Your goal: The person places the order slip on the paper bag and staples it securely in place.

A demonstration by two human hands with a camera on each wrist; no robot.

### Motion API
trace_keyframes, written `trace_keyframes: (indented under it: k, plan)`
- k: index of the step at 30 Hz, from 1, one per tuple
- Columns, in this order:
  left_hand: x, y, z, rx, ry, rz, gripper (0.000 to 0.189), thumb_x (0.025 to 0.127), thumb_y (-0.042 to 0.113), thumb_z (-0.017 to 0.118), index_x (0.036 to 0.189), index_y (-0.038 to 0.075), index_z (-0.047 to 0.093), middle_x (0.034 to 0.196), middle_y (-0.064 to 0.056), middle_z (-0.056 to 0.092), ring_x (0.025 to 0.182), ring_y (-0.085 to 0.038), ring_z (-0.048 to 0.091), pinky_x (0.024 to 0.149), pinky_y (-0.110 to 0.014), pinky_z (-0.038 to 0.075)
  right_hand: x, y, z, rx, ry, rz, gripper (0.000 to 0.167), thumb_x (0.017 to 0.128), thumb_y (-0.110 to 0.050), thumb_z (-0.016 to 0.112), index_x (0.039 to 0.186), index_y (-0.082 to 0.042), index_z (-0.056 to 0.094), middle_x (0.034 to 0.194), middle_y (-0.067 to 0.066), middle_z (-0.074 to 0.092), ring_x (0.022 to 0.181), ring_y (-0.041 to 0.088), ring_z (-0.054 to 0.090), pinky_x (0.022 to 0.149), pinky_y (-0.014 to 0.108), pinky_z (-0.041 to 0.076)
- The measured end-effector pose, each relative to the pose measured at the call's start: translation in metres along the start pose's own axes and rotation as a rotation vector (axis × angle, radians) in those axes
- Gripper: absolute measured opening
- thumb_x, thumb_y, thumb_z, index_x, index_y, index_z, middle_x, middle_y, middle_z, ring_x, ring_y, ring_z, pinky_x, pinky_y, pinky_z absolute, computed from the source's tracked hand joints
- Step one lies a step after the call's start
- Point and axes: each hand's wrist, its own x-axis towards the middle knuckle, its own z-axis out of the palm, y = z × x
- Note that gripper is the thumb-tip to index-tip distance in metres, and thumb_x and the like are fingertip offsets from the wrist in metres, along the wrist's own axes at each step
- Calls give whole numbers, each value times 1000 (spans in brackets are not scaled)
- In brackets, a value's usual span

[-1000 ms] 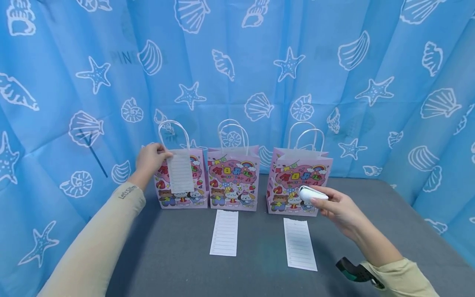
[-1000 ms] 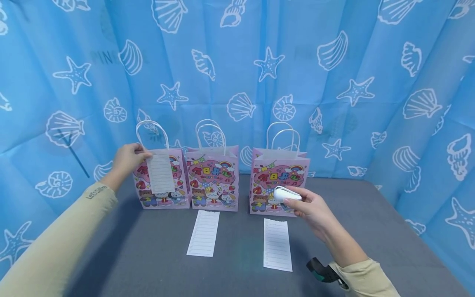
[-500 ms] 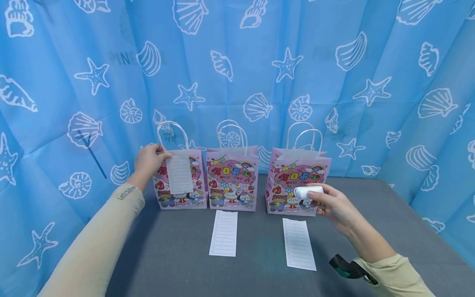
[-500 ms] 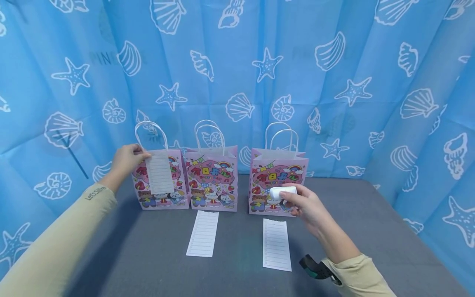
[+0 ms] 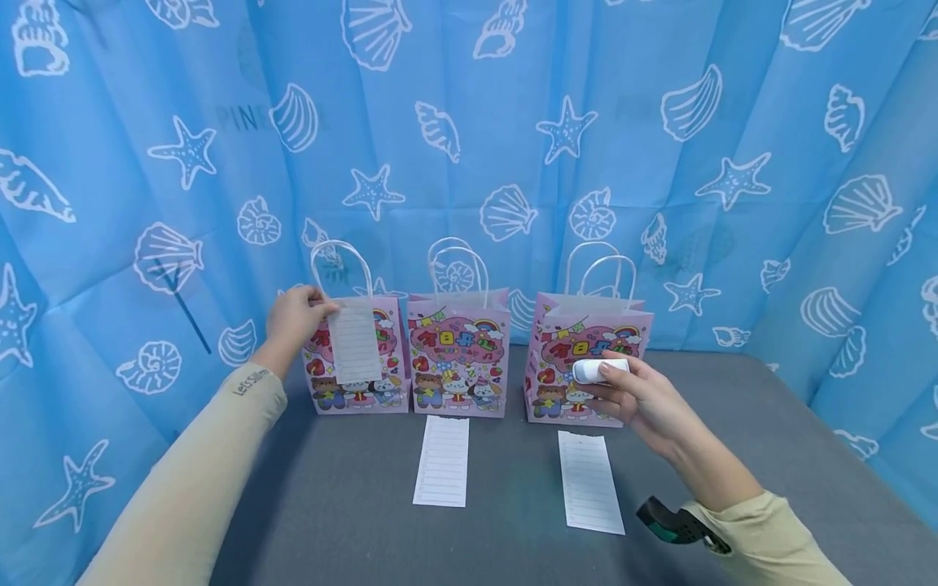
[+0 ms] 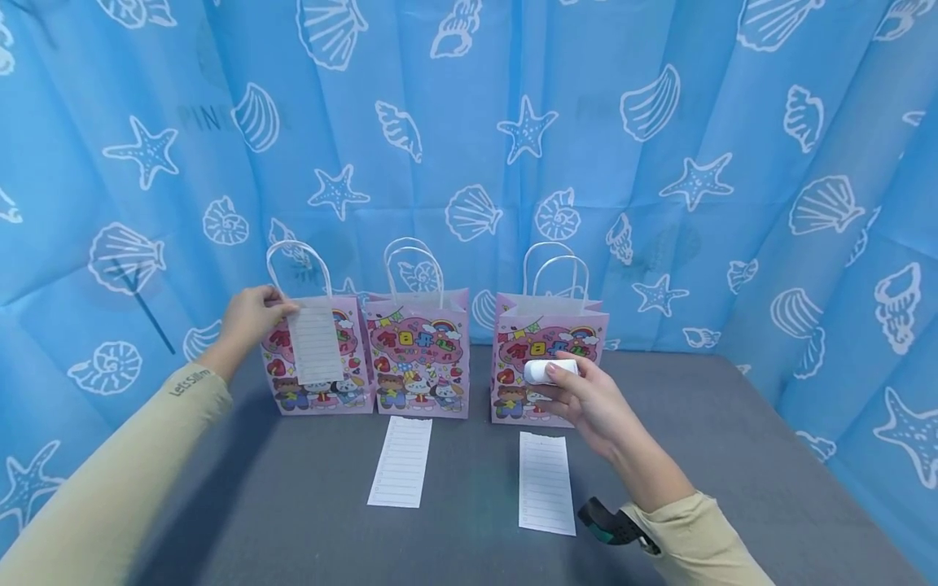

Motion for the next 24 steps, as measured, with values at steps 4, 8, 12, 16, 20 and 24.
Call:
trace_keyframes:
  k: [4,8,12,16,20,24]
  plan:
    - [-1,1,0,-6,1,4,28,96,26,63,91,-1,58,84,-16,59,76,-30,50,93,-52,37,1,-1,2,60,6,5,53,103,-22,49,140,6,24,116,3,56,99,10,63,88,32,52]
    - [-1,1,0,-15,4,5,28,96,26,63,91,-1,58,85,-17,59,77,-31,51,101,-53,32,2,-1,5,98,2,2,44,102,-22,51,135,0,31,111,-3,59,100,10,62,88,38,51]
    - [-1,0,0,-19,8,6,28,96,26,63,92,-1,58,85,-17,59,78,-31,51,104,-53,31,3,-1,9,133,-30,-40,38,104,-23,46,133,-3,31,114,-1,55,103,13,60,88,41,51]
    - [-2,0,0,-16,4,1,28,96,26,63,92,-1,59,86,-17,59,78,-31,52,105,-53,30,5,-1,14,172,-52,-51,31,106,-24,40,129,-6,30,113,1,54,103,17,63,90,39,51]
    - [-3,0,0,-18,4,-6,28,97,26,63,93,-1,59,87,-17,60,78,-31,52,98,-52,34,7,0,19,153,-8,-12,31,107,-33,34,128,-11,27,113,1,51,101,17,59,88,33,47]
    - [-2,0,1,-21,10,-1,28,97,26,63,93,-1,59,87,-17,59,77,-30,52,93,-52,37,10,-1,25,144,54,26,37,106,-43,29,128,-14,24,110,2,45,95,16,50,81,29,43]
